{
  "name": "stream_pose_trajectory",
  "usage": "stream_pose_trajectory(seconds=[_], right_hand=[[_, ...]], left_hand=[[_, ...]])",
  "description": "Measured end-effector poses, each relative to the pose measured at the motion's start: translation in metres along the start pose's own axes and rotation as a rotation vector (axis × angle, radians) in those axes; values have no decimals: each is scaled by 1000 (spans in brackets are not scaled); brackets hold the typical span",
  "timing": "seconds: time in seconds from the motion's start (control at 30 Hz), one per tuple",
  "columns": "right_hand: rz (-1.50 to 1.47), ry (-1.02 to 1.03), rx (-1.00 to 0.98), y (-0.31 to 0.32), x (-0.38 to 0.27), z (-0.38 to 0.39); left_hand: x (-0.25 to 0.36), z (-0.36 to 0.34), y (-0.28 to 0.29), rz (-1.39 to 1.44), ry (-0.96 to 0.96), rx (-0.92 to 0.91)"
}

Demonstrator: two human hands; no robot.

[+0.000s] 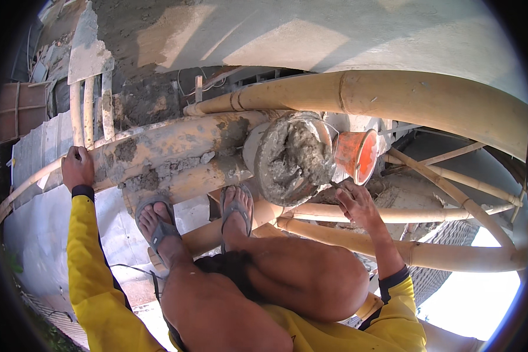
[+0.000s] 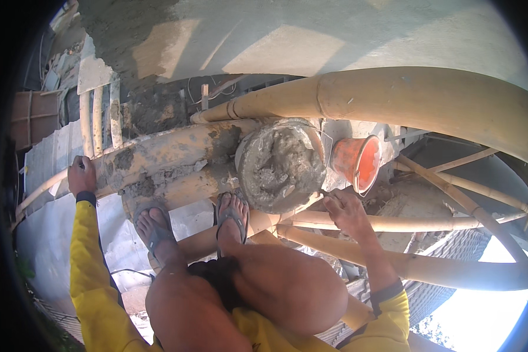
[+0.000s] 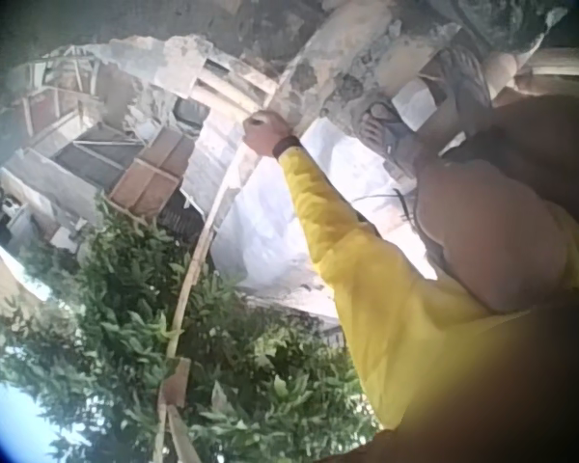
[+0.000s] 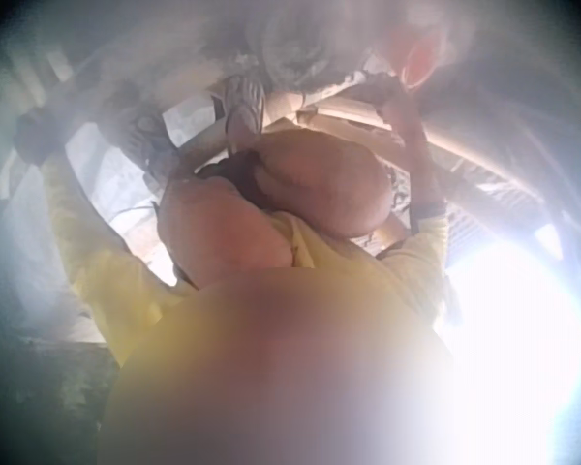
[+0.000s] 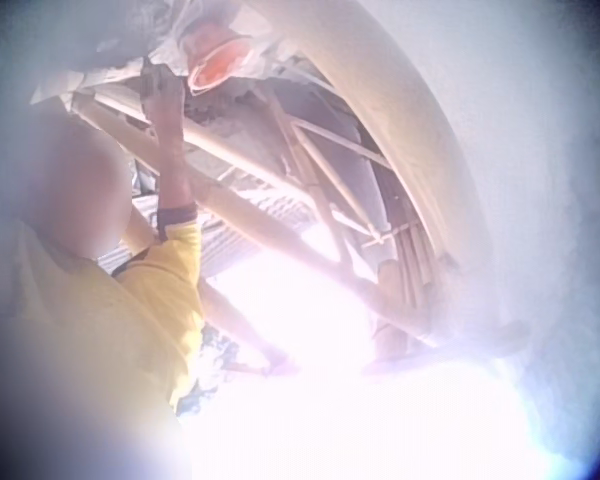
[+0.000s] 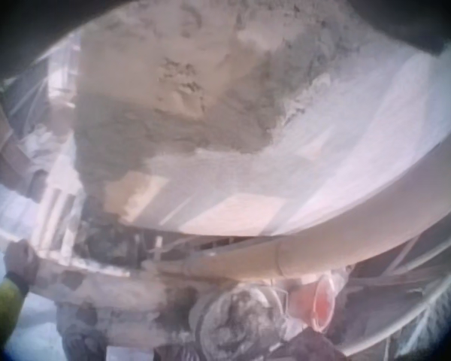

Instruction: The person scoops wet cement from a bucket with a trowel and applies it to a vertical wall surface, smoothing the layer repeatedly. The person stands on bamboo scaffolding and works on a section of the wall, occasionally repositioning the trowel and bucket.

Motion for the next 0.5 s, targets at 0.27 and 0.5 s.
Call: stream_pose_trajectory(seconds=[0.27,0.5], right_hand=[[520,-112,111,-22,-6,-39],[270,76,-86,-63,-14,-25]], left_hand=[[9,5,8,4,-47,17],[17,11,12,-1,21,40]])
Point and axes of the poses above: each hand's wrist, its own z-axis away from the middle knuckle, its own y-axis out of the back of the hand, x = y × z, the point moved 3 cm from there along -z, towards the middle knuckle, and after that the axes turned 6 degrees about y, right-handed, at the moved point
